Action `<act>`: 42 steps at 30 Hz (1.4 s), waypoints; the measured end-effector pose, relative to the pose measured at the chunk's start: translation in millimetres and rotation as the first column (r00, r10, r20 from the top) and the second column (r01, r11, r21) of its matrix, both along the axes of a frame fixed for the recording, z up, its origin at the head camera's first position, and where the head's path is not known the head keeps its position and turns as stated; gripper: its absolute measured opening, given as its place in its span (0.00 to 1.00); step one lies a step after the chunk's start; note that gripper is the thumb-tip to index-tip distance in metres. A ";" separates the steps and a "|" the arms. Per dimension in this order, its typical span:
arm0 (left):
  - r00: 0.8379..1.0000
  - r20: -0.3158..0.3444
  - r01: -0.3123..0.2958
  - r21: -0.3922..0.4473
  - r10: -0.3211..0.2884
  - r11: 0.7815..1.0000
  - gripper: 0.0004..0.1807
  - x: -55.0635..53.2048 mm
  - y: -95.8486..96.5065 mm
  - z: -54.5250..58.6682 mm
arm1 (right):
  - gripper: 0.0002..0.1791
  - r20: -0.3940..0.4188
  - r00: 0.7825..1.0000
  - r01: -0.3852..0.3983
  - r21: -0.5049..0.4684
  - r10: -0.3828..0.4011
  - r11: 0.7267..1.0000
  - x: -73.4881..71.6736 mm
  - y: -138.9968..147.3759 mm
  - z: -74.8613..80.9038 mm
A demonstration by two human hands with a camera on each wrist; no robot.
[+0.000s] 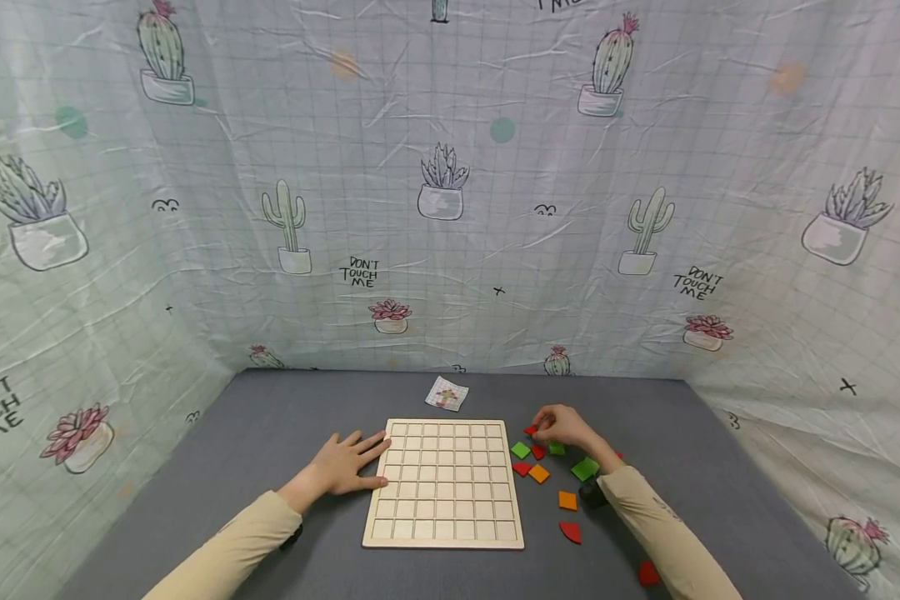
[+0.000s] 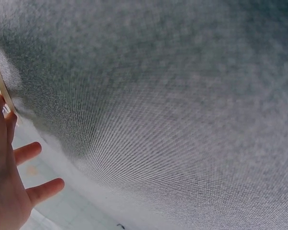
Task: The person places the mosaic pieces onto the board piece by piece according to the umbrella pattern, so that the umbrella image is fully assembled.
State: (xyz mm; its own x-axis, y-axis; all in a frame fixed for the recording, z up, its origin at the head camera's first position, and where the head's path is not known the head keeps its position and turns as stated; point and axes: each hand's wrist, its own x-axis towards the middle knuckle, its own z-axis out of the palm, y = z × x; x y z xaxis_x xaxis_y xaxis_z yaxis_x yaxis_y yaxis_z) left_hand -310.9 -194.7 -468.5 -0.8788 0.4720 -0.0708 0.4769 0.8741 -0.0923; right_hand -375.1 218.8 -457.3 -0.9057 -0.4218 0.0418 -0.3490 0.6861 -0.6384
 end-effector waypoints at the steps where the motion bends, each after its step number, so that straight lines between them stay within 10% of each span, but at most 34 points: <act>1: 1.000 -0.003 0.005 0.003 -0.005 1.000 0.40 0.0 -0.1 -0.2 | 0.11 0.006 1.000 -0.011 -0.002 0.011 1.000 0.6 -2.5 0.6; 33: 0.991 -0.024 0.132 0.063 -0.131 0.989 0.39 -7.7 -1.0 2.5 | 0.09 0.041 0.990 -0.137 -0.026 0.138 0.990 8.3 -95.2 -0.2; 42: 0.973 -0.121 0.199 -0.005 -0.199 0.980 0.39 -10.2 -2.1 2.9 | 0.09 -0.003 0.990 -0.144 -0.019 0.144 0.989 8.4 -116.9 -3.7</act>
State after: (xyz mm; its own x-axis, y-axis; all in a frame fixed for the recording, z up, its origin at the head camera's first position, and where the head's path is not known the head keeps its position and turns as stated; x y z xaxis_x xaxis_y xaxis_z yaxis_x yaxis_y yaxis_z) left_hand -321.1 -196.8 -465.6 -0.7690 0.6383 0.0340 0.6271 0.7637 -0.1534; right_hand -366.7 102.0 -461.0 -0.8353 -0.5473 0.0522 -0.4445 0.6164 -0.6500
